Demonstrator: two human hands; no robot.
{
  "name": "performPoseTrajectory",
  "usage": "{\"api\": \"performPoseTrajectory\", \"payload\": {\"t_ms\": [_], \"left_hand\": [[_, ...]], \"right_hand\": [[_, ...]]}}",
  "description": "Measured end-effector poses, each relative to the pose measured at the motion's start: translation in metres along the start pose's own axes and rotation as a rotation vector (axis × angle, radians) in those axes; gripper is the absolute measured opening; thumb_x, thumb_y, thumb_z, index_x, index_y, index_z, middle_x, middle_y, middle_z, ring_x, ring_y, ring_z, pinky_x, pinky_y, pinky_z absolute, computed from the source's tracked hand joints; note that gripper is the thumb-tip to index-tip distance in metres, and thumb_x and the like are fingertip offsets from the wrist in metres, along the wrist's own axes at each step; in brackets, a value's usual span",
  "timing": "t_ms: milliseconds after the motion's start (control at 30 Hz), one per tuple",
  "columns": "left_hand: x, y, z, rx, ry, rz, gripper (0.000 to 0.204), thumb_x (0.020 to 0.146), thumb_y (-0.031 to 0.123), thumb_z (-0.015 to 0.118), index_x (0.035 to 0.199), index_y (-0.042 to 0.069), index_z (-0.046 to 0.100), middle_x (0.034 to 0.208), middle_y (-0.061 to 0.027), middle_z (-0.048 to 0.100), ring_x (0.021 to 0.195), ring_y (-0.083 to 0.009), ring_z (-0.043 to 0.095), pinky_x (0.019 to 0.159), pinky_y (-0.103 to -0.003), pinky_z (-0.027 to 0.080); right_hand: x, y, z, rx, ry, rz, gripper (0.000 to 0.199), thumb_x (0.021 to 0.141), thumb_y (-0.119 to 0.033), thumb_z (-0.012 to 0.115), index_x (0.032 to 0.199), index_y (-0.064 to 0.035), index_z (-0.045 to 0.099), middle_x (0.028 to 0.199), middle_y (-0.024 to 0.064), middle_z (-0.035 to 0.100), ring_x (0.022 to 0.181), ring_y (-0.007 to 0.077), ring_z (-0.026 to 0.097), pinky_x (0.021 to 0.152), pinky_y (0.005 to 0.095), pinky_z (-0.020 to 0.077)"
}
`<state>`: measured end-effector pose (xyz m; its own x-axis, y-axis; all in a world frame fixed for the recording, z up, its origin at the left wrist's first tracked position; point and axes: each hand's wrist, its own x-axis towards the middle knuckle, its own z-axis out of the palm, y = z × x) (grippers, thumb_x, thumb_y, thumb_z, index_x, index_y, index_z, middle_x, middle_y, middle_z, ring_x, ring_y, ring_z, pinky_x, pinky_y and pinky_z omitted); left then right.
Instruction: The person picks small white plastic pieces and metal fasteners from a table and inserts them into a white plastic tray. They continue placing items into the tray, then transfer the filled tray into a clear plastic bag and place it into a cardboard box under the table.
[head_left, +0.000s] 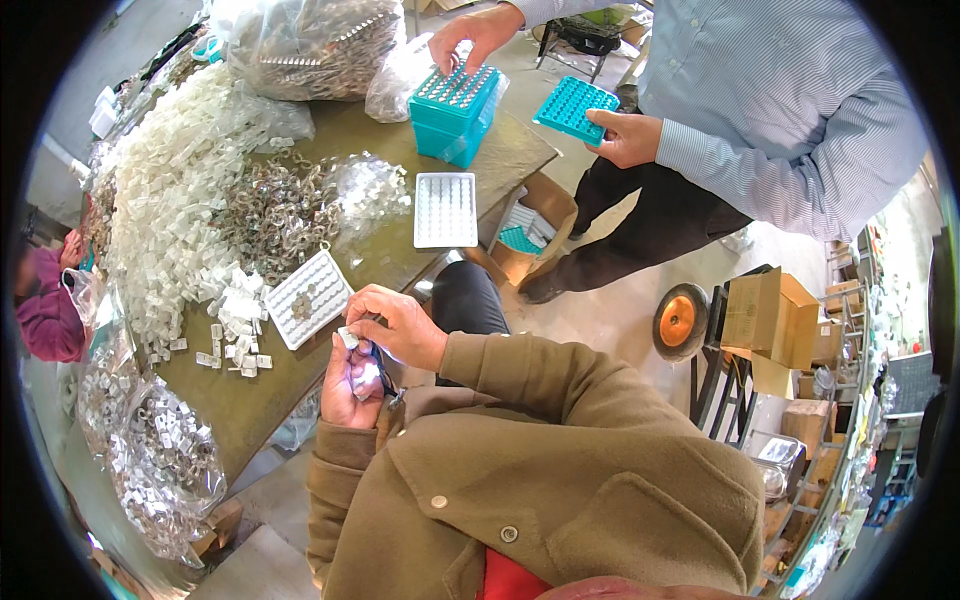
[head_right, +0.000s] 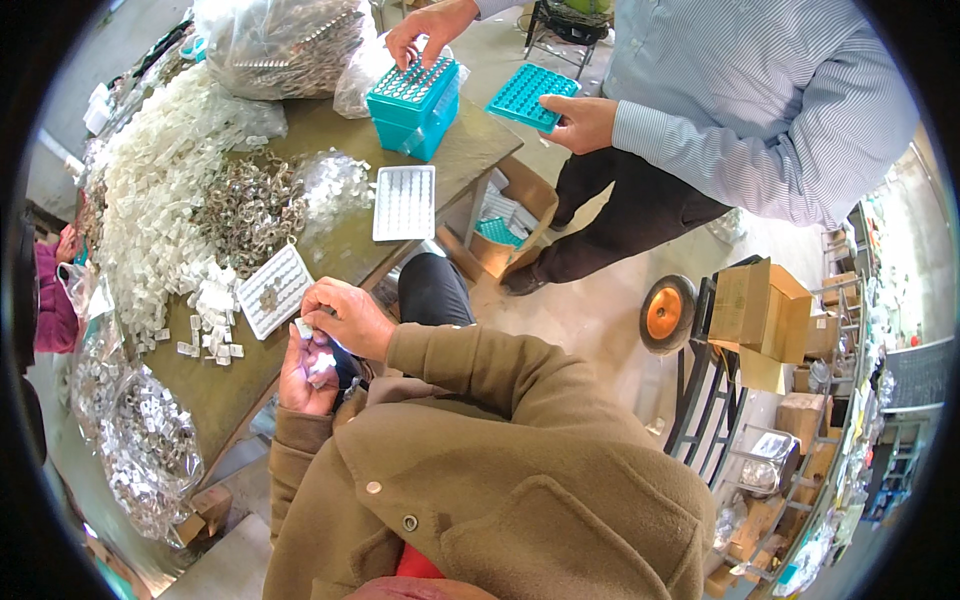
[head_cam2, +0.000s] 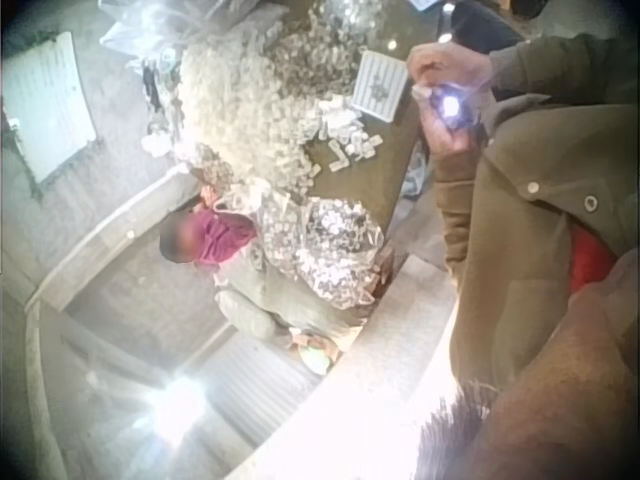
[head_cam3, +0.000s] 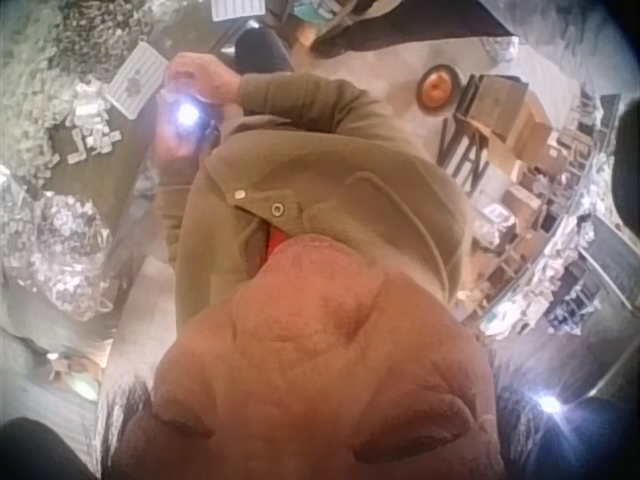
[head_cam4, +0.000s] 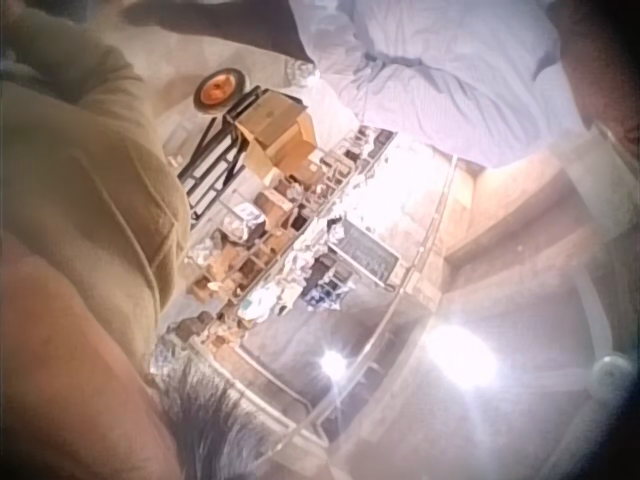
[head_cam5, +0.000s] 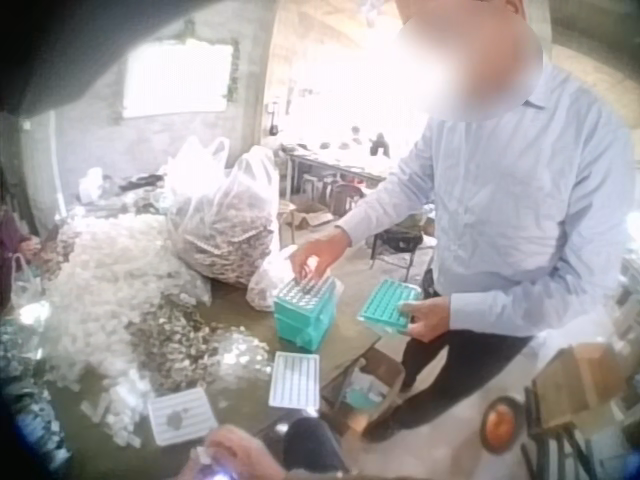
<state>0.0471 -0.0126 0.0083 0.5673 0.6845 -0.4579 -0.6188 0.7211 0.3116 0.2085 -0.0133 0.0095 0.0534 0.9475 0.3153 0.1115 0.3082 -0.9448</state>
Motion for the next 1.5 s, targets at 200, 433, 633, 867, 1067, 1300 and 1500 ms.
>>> {"api": "performPoseTrajectory", "payload": {"t_ms": [200, 433, 633, 867, 1067, 1300, 1500], "left_hand": [[-0.001, 0.0, 0.002, 0.095, 0.136, 0.021, 0.028, 0.1, 0.036, 0.055, 0.107, 0.008, 0.057, 0.086, -0.0001, 0.058, 0.06, 0.0001, 0.042, 0.038, -0.013, 0.032], [-0.001, 0.005, 0.0, 0.084, 0.21, 0.034, 0.026, 0.101, 0.035, 0.054, 0.105, 0.009, 0.057, 0.085, 0.0003, 0.057, 0.059, -0.0005, 0.04, 0.037, -0.014, 0.031], [-0.002, 0.008, -0.006, 0.123, 0.175, -0.015, 0.027, 0.101, 0.035, 0.054, 0.104, 0.009, 0.057, 0.085, 0.0003, 0.055, 0.059, -0.0007, 0.04, 0.036, -0.014, 0.03], [-0.004, 0.007, -0.009, 0.213, 0.159, -0.019, 0.024, 0.1, 0.033, 0.055, 0.102, 0.009, 0.057, 0.083, 0.0001, 0.055, 0.059, -0.0006, 0.041, 0.036, -0.014, 0.03], [-0.014, 0.003, -0.016, 0.531, 0.196, 0.133, 0.017, 0.098, 0.027, 0.06, 0.102, 0.011, 0.059, 0.087, -0.0006, 0.06, 0.063, -0.0025, 0.048, 0.04, -0.014, 0.03], [-0.034, 0.015, -0.001, 0.54, 0.218, 0.27, 0.024, 0.101, 0.035, 0.052, 0.1, 0.012, 0.058, 0.079, 0.0007, 0.058, 0.06, -0.0039, 0.049, 0.043, -0.016, 0.033], [-0.072, 0.082, -0.013, 0.725, 0.352, 0.73, 0.017, 0.1, 0.023, 0.051, 0.098, 0.01, 0.062, 0.078, 0.0003, 0.06, 0.06, -0.0029, 0.048, 0.046, -0.017, 0.035]], "right_hand": [[0.002, 0.003, -0.005, 0.179, -0.145, 0.175, 0.009, 0.086, -0.006, 0.065, 0.089, 0.0015, 0.062, 0.08, 0.0077, 0.066, 0.071, 0.0158, 0.062, 0.066, 0.0317, 0.05], [0.007, -0.004, -0.015, 0.093, -0.185, 0.178, 0.01, 0.085, -0.006, 0.065, 0.091, 0.0021, 0.064, 0.08, 0.0109, 0.068, 0.074, 0.0157, 0.064, 0.068, 0.0314, 0.0509], [0.009, -0.006, -0.015, -0.064, -0.218, 0.073, 0.009, 0.083, -0.006, 0.064, 0.088, 0.0012, 0.062, 0.081, 0.015, 0.066, 0.075, 0.0276, 0.065, 0.068, 0.0365, 0.0503], [0.007, -0.001, -0.009, -0.178, -0.293, -0.065, 0.009, 0.082, -0.006, 0.063, 0.086, -0.0008, 0.059, 0.083, 0.0161, 0.061, 0.082, 0.0387, 0.06, 0.071, 0.0429, 0.0487], [0.005, 0.0, -0.003, -0.432, -0.386, -0.309, 0.006, 0.078, -0.006, 0.061, 0.079, -0.004, 0.055, 0.079, 0.0132, 0.057, 0.081, 0.0348, 0.06, 0.069, 0.0423, 0.0492], [0.015, -0.008, -0.002, -0.286, -0.366, -0.061, 0.007, 0.086, -0.003, 0.064, 0.091, 0.0013, 0.065, 0.088, 0.0124, 0.067, 0.079, 0.0216, 0.065, 0.072, 0.0317, 0.0515], [0.026, -0.008, -0.001, 0.042, -0.241, 0.315, 0.011, 0.092, -0.005, 0.063, 0.094, 0.0045, 0.068, 0.08, 0.0031, 0.068, 0.07, 0.0097, 0.063, 0.067, 0.023, 0.0513]]}}
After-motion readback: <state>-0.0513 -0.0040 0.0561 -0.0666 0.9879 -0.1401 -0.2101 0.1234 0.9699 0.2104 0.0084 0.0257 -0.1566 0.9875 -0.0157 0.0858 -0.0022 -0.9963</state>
